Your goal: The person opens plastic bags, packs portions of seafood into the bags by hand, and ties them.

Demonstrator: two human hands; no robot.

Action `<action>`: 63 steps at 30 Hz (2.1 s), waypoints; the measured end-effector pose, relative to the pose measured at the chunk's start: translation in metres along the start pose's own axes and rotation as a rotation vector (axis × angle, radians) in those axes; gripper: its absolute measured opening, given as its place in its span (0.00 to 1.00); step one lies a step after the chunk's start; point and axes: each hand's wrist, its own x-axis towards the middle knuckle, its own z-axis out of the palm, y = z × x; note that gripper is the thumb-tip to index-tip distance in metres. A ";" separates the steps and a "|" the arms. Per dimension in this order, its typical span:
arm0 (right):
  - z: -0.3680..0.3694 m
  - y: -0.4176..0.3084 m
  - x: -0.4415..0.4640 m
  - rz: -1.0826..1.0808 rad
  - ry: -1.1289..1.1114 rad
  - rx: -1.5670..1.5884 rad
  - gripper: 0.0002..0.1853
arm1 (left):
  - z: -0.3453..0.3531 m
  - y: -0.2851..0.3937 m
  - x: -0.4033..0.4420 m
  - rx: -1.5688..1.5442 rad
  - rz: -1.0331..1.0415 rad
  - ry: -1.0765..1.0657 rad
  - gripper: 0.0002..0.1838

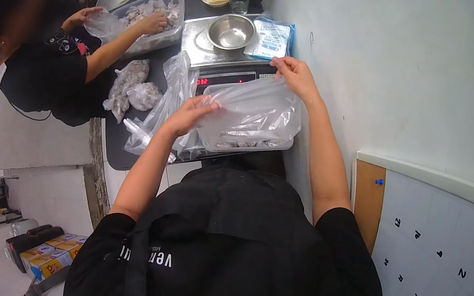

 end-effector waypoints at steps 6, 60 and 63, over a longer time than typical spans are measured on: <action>-0.005 0.019 0.001 -0.035 0.309 0.064 0.19 | 0.017 -0.012 -0.004 -0.388 -0.180 -0.027 0.14; 0.048 0.071 -0.074 0.358 0.047 0.385 0.12 | 0.026 0.021 -0.059 0.019 0.026 0.097 0.14; 0.046 0.070 -0.070 0.389 -0.189 0.420 0.15 | 0.022 -0.015 -0.045 0.808 0.238 0.296 0.15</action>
